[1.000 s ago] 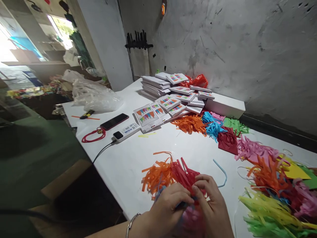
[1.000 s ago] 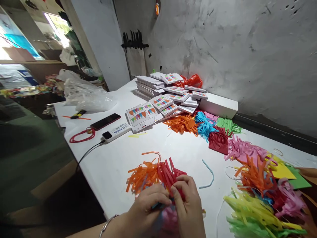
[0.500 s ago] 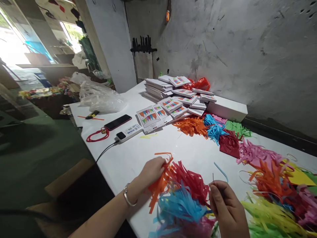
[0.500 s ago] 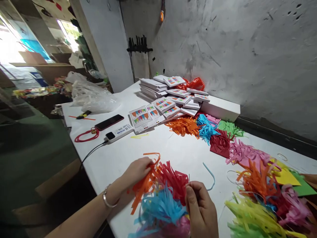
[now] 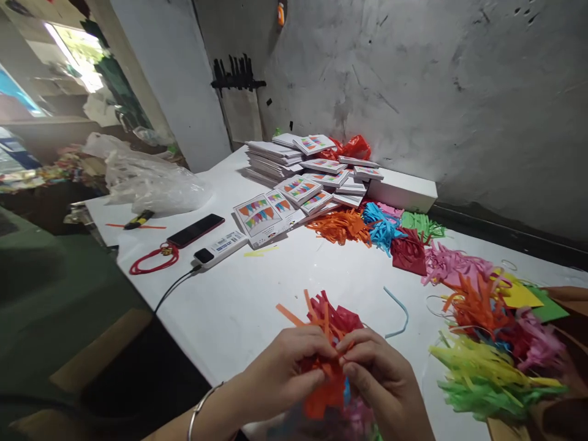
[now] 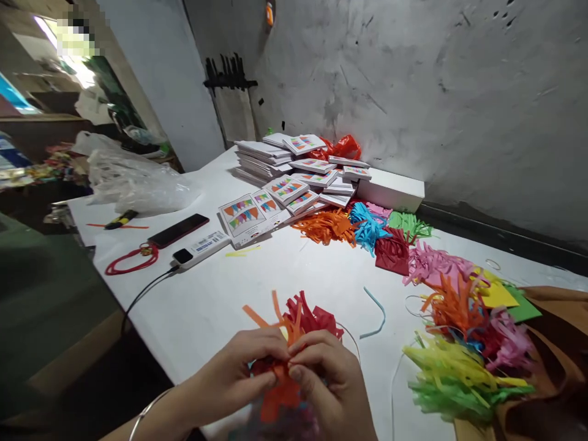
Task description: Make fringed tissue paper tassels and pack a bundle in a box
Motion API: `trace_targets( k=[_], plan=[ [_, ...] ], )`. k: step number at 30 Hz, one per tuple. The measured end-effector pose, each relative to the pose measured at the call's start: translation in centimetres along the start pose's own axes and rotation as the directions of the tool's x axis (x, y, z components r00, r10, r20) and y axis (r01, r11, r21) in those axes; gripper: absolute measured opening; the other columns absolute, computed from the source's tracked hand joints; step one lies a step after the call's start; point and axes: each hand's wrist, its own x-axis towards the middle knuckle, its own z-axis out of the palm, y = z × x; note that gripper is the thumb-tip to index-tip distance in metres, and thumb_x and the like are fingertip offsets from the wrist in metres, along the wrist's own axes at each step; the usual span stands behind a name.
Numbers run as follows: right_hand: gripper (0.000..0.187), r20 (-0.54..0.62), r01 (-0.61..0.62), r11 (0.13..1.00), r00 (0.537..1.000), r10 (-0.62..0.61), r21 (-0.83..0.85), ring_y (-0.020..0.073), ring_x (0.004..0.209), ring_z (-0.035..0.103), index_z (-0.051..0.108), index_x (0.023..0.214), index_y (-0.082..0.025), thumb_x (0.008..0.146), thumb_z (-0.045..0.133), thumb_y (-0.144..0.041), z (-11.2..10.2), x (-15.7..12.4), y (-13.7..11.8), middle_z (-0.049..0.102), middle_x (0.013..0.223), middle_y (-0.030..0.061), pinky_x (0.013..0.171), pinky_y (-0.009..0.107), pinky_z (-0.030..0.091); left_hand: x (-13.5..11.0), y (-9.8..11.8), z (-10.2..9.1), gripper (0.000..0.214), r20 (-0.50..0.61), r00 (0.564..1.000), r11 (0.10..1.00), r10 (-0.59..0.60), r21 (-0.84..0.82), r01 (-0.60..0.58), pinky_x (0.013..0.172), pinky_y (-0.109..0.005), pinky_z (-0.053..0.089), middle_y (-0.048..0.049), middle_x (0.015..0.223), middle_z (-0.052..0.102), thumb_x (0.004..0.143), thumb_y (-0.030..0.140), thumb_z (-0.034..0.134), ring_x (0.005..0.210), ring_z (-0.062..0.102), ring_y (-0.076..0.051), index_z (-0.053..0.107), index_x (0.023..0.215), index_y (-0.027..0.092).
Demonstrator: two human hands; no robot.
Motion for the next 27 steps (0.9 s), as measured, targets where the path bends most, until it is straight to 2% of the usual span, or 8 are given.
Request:
trace_targets(
  k=[6,8,11,15,17,19,23,27],
  plan=[
    [0.011,-0.16,-0.068,0.997,0.984,0.075,0.047,0.0173,0.086,0.07,0.076,0.081,-0.026,0.09,0.07,-0.03,0.6,0.0,-0.1,0.071,0.092,0.0039,0.078,0.026,0.057,-0.2,-0.3,0.7,0.03,-0.305,0.951,0.999,-0.053,-0.016,0.05,0.091,-0.034,0.048,-0.0085,0.118,0.066,0.093,0.023,0.061,0.106,0.06,-0.023,0.065,0.122,0.026],
    [0.011,-0.186,-0.052,0.997,0.981,0.06,0.049,0.0185,0.088,0.07,0.077,0.081,-0.027,0.089,0.071,-0.031,0.8,0.1,-0.2,0.073,0.091,0.0043,0.08,0.027,0.058,-0.3,-0.4,1.7,0.033,-0.247,0.967,0.997,-0.063,-0.067,0.048,0.092,-0.035,0.049,-0.0074,0.114,0.067,0.089,0.021,0.066,0.106,0.061,-0.024,0.065,0.121,0.026],
    [0.012,-0.263,-0.03,0.999,0.964,0.033,0.016,0.0167,0.079,0.07,0.078,0.082,-0.027,0.088,0.07,-0.033,0.8,-0.1,-0.2,0.074,0.101,0.006,0.07,0.025,0.058,0.0,-0.5,3.1,0.023,-0.199,0.961,0.93,-0.191,-0.349,0.113,0.085,-0.031,0.051,-0.0047,0.102,0.07,0.088,0.021,0.068,0.094,0.065,-0.02,0.067,0.111,0.024],
    [0.017,-0.367,-0.156,0.986,0.922,0.122,-0.064,0.0108,0.052,0.058,0.078,0.089,-0.025,0.089,0.069,-0.039,0.5,-0.6,-0.2,0.072,0.076,0.0018,0.047,0.019,0.047,0.7,-0.8,3.1,0.016,-0.033,0.932,0.562,-0.361,-0.805,0.189,0.077,-0.025,0.054,-0.0027,0.09,0.071,0.084,0.028,0.078,0.082,0.066,-0.014,0.069,0.094,0.019],
    [0.02,-0.365,-0.2,0.971,0.92,0.141,-0.13,0.0116,0.052,0.058,0.078,0.091,-0.024,0.089,0.067,-0.041,0.6,-0.8,-0.3,0.067,0.065,-0.0004,0.048,0.019,0.046,0.8,-0.8,2.8,0.019,0.081,0.921,0.369,-0.38,-0.9,0.231,0.076,-0.024,0.055,-0.0034,0.088,0.072,0.08,0.026,0.082,0.078,0.068,-0.013,0.07,0.091,0.017],
    [0.022,-0.326,-0.183,0.962,0.939,0.11,-0.201,0.0123,0.053,0.059,0.078,0.09,-0.024,0.09,0.065,-0.042,0.9,-1.0,-0.5,0.069,0.066,0.0001,0.053,0.02,0.048,0.7,-0.8,2.6,0.019,0.143,0.907,0.256,-0.395,-0.932,0.258,0.074,-0.023,0.056,-0.0047,0.086,0.073,0.078,0.023,0.084,0.076,0.069,-0.013,0.072,0.09,0.015],
    [0.024,-0.255,-0.13,0.952,0.965,0.057,-0.279,0.0141,0.057,0.063,0.077,0.09,-0.024,0.093,0.059,-0.041,1.3,-1.0,-1.0,0.073,0.072,0.0009,0.061,0.021,0.052,0.7,-0.6,2.9,0.014,0.172,0.913,0.201,-0.37,-0.944,0.26,0.073,-0.021,0.056,-0.0064,0.087,0.075,0.081,0.021,0.082,0.075,0.07,-0.012,0.074,0.09,0.014],
    [0.024,-0.228,-0.095,0.934,0.974,0.014,-0.345,0.0146,0.057,0.064,0.076,0.092,-0.024,0.096,0.056,-0.037,1.2,-1.0,-1.3,0.073,0.072,0.0012,0.059,0.022,0.051,0.8,-0.8,2.9,0.015,0.153,0.916,0.272,-0.369,-0.925,0.265,0.072,-0.02,0.055,-0.0045,0.085,0.075,0.08,0.025,0.083,0.074,0.069,-0.011,0.075,0.089,0.016]
  ],
)
